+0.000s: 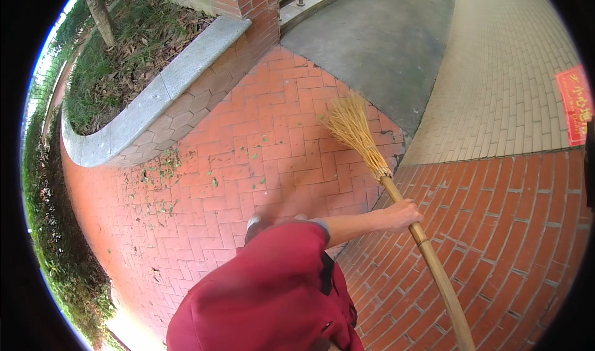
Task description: The person sweeps a tiled outdoor walkway with a traditional straw broom, moving along a curved path bordered by hedges and a metal railing. The person gathers scattered leaves and debris into piles while walking forward and turning to follow the path.
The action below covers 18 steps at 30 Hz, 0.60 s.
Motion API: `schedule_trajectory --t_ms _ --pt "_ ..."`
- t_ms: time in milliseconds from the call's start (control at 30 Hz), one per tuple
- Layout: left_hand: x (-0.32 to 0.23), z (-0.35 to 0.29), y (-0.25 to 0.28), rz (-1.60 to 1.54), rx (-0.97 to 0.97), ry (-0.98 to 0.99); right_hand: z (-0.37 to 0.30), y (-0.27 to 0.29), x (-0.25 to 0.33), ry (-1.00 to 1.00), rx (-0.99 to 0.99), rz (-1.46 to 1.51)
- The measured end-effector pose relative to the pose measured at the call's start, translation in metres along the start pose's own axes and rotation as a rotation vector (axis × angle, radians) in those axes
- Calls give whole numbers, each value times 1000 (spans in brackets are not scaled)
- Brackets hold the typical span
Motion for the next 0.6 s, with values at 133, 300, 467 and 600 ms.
schedule_trajectory --t_ms 133,300,467,600 --pt "13 -59 -32 -56 -22 91 0 2 -42 -123 0 52" --pt "33 -261 -20 -122 -11 402 -47 -105 -109 -529 390 387" --pt "90 -477 66 39 121 754 -205 -235 -173 -913 217 712" --pt "62 -542 139 154 104 821 -238 -252 -123 -872 130 780"
Point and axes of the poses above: each hand's wrist, its own z-axis towards the middle knuckle, its own y-axis out of the back of the hand, x = y × z, the point moved 7 cm from there along z, towards the middle knuckle, and after that the axes turned 6 degrees about z, right-handed, at the moved point
